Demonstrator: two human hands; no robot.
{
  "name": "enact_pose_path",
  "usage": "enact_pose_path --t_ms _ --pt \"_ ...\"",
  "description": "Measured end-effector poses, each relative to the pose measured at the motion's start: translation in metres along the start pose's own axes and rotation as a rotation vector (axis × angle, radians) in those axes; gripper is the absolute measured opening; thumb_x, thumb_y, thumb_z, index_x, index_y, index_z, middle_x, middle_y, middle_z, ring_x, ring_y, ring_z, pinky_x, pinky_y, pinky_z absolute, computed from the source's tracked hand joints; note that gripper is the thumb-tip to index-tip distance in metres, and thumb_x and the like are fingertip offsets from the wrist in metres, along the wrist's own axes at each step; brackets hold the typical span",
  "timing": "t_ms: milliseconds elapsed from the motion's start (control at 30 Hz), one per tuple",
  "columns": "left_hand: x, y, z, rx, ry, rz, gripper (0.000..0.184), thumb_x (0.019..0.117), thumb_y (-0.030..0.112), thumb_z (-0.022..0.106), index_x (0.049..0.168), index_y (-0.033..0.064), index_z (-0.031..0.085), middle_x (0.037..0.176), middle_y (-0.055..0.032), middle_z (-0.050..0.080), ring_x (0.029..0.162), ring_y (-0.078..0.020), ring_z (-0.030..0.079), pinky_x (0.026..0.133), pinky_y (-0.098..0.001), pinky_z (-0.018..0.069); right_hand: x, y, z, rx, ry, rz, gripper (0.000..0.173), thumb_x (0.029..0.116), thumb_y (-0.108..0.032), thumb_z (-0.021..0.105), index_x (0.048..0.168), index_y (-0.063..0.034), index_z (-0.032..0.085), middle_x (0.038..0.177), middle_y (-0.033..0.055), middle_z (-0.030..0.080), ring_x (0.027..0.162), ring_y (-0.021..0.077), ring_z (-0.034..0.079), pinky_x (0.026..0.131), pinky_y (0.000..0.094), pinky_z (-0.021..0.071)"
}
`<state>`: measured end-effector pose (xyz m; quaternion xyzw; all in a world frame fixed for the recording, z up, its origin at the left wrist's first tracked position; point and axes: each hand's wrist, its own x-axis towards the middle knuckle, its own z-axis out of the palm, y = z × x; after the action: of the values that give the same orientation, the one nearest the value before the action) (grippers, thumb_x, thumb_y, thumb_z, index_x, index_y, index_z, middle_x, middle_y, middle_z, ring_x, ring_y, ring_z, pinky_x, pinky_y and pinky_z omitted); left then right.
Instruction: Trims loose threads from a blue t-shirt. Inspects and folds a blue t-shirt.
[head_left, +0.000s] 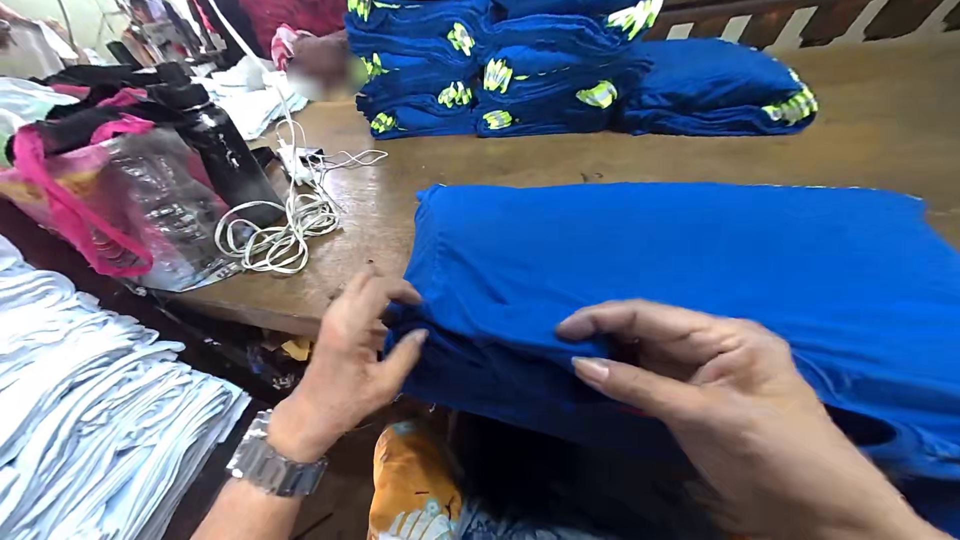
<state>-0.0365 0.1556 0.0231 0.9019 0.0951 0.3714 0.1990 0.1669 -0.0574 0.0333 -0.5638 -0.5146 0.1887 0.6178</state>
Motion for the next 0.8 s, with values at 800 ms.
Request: enact_pose_path --t_ms 800 --pt "0.005 -0.004 -0.009 0.277 0.003 0.199 0.021 0.1004 0.011 0.056 0.107 0.0025 0.073 0.108 -0.0107 0.067 0.099 -0.0206 0.065 0.088 -0.039 0.0543 -0.002 -0.008 0.018 -1.032 0.091 -0.45 0.012 0.0899 -0.019 0.063 0.083 -0.0111 0.069 0.104 0.0145 0.061 0.1 0.0333 0.059 0.082 0.0489 0.0498"
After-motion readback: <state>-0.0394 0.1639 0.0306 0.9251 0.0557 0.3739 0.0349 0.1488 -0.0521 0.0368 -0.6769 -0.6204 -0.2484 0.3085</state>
